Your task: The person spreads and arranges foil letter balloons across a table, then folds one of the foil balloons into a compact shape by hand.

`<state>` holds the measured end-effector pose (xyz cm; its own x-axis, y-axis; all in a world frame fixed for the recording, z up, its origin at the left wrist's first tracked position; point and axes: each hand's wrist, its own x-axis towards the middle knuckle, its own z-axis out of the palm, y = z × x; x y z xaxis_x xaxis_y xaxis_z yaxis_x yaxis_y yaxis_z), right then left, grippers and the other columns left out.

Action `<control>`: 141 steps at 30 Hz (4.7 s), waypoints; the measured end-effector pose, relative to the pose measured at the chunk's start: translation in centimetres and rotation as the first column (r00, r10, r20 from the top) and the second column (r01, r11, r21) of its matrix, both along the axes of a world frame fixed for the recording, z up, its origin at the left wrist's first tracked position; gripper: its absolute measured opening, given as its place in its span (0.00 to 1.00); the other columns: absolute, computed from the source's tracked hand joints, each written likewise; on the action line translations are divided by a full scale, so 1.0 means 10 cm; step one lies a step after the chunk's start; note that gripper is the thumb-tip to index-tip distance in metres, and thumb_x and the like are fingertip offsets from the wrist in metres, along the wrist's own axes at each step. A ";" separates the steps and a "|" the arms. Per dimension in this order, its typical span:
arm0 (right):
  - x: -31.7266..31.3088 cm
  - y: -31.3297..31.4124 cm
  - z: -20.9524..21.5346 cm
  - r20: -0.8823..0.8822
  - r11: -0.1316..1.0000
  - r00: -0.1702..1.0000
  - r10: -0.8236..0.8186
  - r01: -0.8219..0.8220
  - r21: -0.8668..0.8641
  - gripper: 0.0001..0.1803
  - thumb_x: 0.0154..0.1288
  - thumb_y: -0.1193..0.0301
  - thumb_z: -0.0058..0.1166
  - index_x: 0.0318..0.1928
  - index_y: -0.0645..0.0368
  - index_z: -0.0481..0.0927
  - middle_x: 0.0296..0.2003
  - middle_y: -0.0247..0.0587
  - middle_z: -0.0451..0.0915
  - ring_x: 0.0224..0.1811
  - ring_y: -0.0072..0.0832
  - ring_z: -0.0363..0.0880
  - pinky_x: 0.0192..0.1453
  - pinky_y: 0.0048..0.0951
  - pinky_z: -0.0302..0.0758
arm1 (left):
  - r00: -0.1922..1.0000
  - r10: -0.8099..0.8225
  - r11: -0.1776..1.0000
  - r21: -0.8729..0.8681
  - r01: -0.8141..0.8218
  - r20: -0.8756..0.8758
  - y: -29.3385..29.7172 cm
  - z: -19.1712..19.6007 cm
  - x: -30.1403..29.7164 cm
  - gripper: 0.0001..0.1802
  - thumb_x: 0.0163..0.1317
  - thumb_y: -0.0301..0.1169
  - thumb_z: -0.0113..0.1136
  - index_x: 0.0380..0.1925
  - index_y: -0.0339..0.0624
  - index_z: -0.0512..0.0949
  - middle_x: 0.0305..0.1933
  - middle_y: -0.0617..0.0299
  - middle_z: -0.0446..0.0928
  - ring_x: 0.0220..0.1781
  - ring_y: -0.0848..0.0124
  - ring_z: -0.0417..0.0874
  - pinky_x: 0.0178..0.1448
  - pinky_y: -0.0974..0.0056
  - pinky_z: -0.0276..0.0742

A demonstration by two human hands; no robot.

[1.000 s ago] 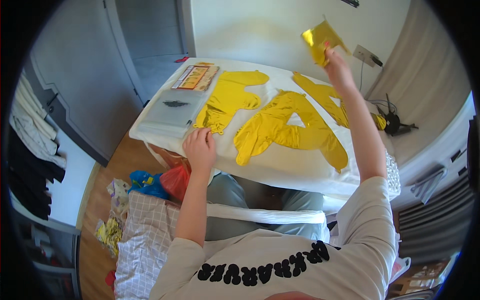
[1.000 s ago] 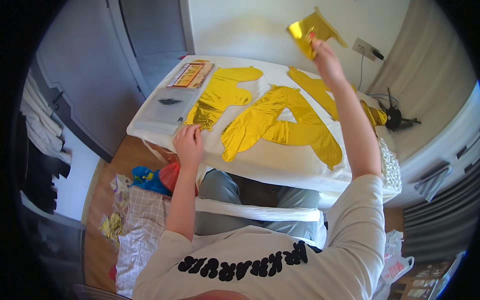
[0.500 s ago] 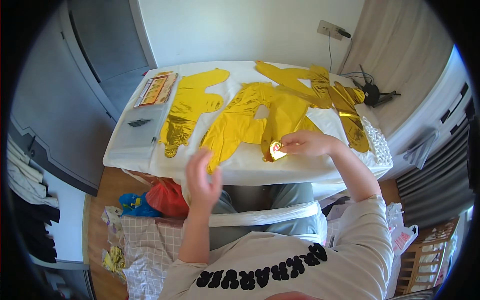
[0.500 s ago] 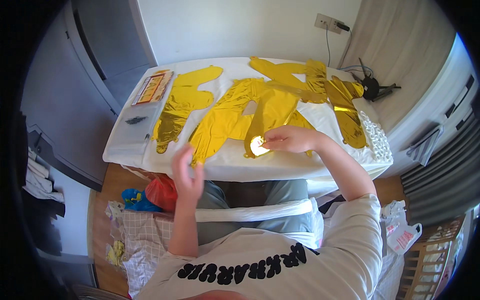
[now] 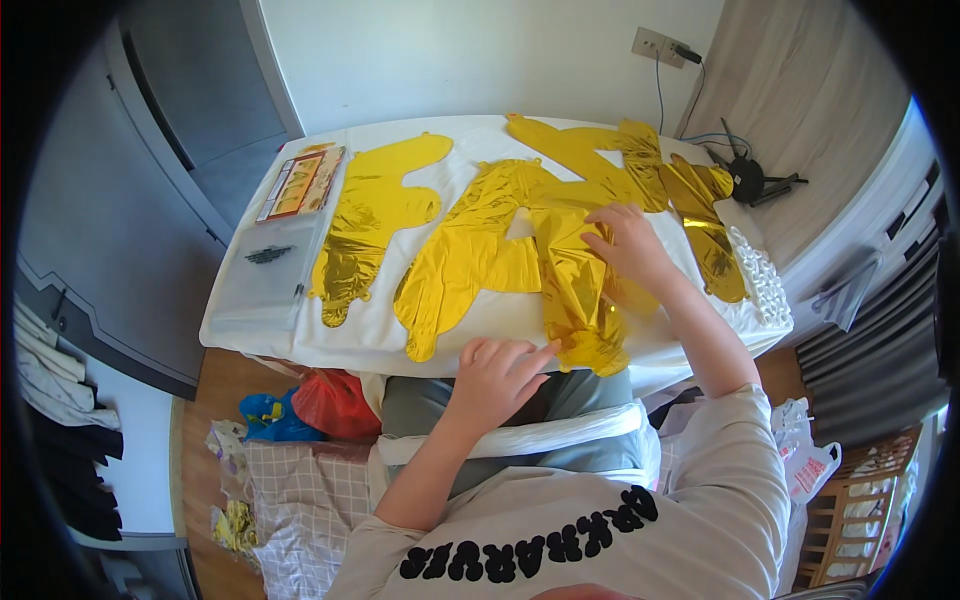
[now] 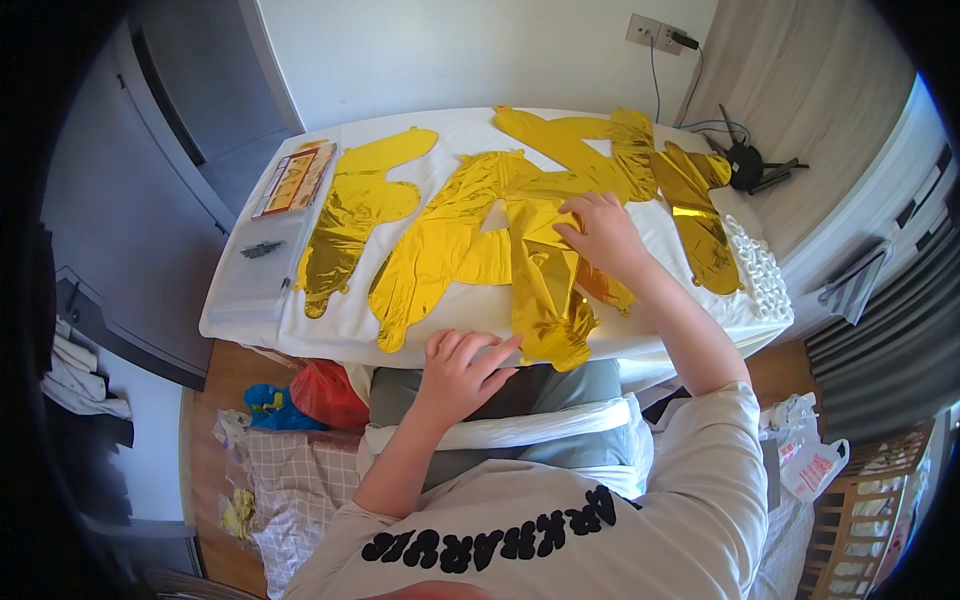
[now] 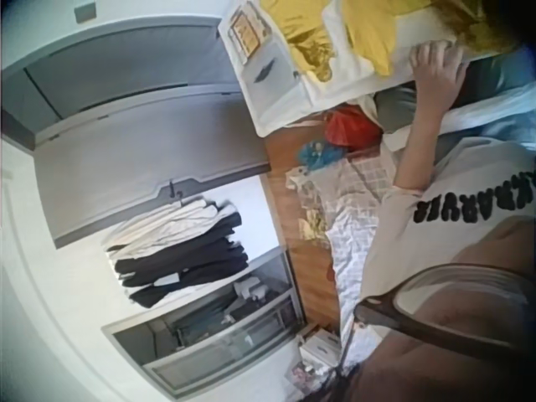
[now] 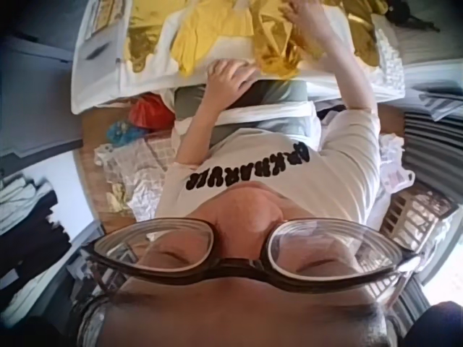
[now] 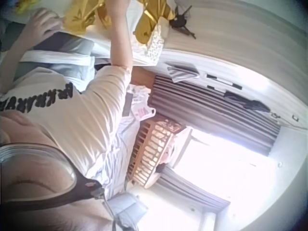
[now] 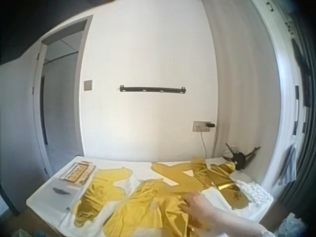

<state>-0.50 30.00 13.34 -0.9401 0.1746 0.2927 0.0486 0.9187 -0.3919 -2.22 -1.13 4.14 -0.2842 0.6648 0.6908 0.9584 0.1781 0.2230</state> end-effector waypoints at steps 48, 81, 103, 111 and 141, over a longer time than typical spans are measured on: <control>-0.85 0.05 -0.15 -0.096 0.850 0.974 0.207 -0.130 0.510 0.18 0.71 0.66 0.58 0.60 0.52 0.83 0.56 0.45 0.84 0.67 0.44 0.77 0.76 0.53 0.68 | 0.967 0.243 0.968 -0.083 -0.237 0.075 -0.27 0.14 -0.35 0.08 0.64 0.30 0.67 0.42 0.54 0.82 0.50 0.73 0.87 0.62 0.70 0.84 0.74 0.46 0.55; -0.54 -0.10 -0.35 -0.005 0.963 0.994 0.112 -0.107 0.249 0.21 0.73 0.56 0.59 0.58 0.55 0.83 0.56 0.43 0.83 0.61 0.44 0.80 0.66 0.43 0.75 | 0.987 -0.055 0.993 -0.093 0.070 0.153 -0.17 0.03 -0.23 0.16 0.63 0.32 0.67 0.52 0.53 0.88 0.62 0.65 0.85 0.69 0.64 0.81 0.79 0.46 0.62; 1.64 0.89 0.30 -0.202 0.975 0.967 -0.155 0.117 -0.187 0.15 0.74 0.69 0.61 0.57 0.62 0.85 0.51 0.44 0.87 0.55 0.36 0.85 0.60 0.34 0.79 | 0.806 -0.586 0.810 0.024 0.586 0.083 0.58 0.39 0.74 0.16 0.69 0.42 0.63 0.50 0.50 0.89 0.57 0.62 0.86 0.60 0.63 0.86 0.70 0.53 0.73; 1.93 1.57 -0.43 -0.149 0.968 0.957 -0.250 0.247 -0.037 0.18 0.65 0.67 0.63 0.52 0.62 0.87 0.55 0.51 0.85 0.59 0.46 0.83 0.63 0.41 0.79 | 0.897 -0.428 0.904 0.063 0.423 0.110 2.64 0.41 1.33 0.29 0.66 0.36 0.63 0.66 0.41 0.76 0.68 0.52 0.76 0.69 0.54 0.75 0.75 0.45 0.66; 2.01 1.74 -0.34 0.060 0.956 0.976 -0.210 0.218 -0.196 0.23 0.74 0.68 0.60 0.66 0.60 0.79 0.57 0.49 0.85 0.57 0.38 0.85 0.64 0.33 0.78 | 0.975 -0.082 0.973 -0.195 0.123 0.205 3.36 0.10 1.05 0.26 0.73 0.36 0.53 0.66 0.33 0.75 0.75 0.48 0.71 0.80 0.50 0.65 0.83 0.46 0.56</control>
<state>19.59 47.38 9.89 -0.8840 0.4245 0.1959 0.2539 0.7878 -0.5611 8.31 32.47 5.13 -0.3222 0.8190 0.4748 0.9157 0.1424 0.3758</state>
